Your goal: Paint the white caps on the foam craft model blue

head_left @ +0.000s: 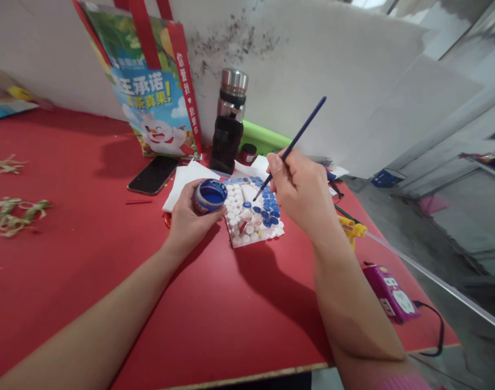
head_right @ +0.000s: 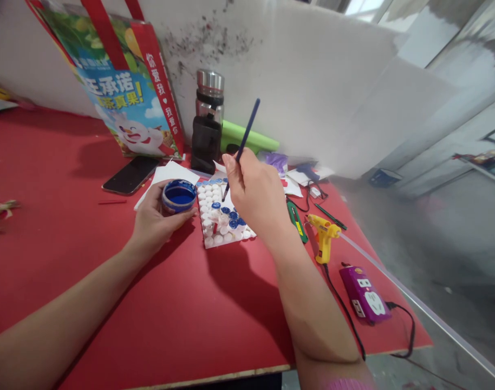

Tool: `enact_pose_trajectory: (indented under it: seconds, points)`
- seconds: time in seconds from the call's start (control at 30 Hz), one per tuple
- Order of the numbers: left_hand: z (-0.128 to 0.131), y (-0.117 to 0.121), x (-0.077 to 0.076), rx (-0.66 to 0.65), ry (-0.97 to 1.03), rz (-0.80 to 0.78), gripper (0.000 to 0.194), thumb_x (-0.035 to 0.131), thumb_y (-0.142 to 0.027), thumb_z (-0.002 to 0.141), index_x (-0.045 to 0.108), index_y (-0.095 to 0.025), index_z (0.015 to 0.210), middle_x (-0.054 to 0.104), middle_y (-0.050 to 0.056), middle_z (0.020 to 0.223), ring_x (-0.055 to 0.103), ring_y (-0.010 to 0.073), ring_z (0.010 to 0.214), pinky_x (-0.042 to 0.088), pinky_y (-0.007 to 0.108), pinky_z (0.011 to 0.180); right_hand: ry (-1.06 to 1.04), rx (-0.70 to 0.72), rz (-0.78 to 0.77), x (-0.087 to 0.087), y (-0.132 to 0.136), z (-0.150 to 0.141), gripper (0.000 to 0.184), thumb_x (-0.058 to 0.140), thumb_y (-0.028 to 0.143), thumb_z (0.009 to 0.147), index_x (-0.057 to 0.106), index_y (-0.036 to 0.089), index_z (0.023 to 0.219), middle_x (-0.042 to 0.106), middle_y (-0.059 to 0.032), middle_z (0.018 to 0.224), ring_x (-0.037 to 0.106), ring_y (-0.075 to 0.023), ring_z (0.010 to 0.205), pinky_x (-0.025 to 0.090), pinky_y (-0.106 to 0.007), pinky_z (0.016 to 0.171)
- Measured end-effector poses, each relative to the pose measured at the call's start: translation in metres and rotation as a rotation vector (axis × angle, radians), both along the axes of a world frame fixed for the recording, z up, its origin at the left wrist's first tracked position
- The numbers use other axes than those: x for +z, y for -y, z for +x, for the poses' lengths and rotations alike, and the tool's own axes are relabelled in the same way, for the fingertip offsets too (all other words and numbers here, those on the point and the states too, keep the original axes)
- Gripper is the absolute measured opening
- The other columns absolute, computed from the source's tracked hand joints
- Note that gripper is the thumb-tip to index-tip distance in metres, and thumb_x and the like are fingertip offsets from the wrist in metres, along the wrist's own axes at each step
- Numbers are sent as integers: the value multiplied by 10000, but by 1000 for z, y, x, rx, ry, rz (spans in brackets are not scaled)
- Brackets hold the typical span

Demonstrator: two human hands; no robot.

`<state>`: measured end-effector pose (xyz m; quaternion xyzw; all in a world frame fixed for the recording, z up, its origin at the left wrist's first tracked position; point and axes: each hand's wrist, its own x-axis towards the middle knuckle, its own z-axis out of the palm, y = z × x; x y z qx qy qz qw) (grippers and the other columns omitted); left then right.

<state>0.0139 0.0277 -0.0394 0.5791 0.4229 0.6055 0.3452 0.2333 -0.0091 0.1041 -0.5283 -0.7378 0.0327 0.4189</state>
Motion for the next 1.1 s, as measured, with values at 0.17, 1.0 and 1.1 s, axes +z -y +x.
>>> enact_pose_trajectory:
  seconds: [0.17, 1.0, 1.1]
  points:
    - [0, 0, 2, 20, -19, -6, 728, 1003, -371, 643, 688, -231, 1285, 762, 66, 1227, 750, 305, 1127, 616, 457, 1011, -36, 24, -40, -4, -6, 3, 384, 571, 492, 1164, 530, 273, 851, 611, 11, 641, 570, -175, 551, 370, -327, 586]
    - [1, 2, 4, 13, -1, -27, 688, 984, -353, 684, 691, -239, 1296, 767, 81, 1237, 763, 320, 1147, 620, 510, 1062, -445, 68, -3, -15, -19, 4, 589, 710, 710, 1034, 513, 267, 700, 575, 38, 549, 543, -125, 527, 396, -283, 513]
    - [1, 2, 4, 10, -6, -17, 682, 987, -353, 684, 693, -236, 1288, 767, 83, 1230, 761, 317, 1144, 620, 504, 1054, -476, 70, -31, -19, -22, 5, 591, 727, 711, 1021, 508, 264, 702, 574, 44, 544, 525, -118, 514, 388, -278, 508]
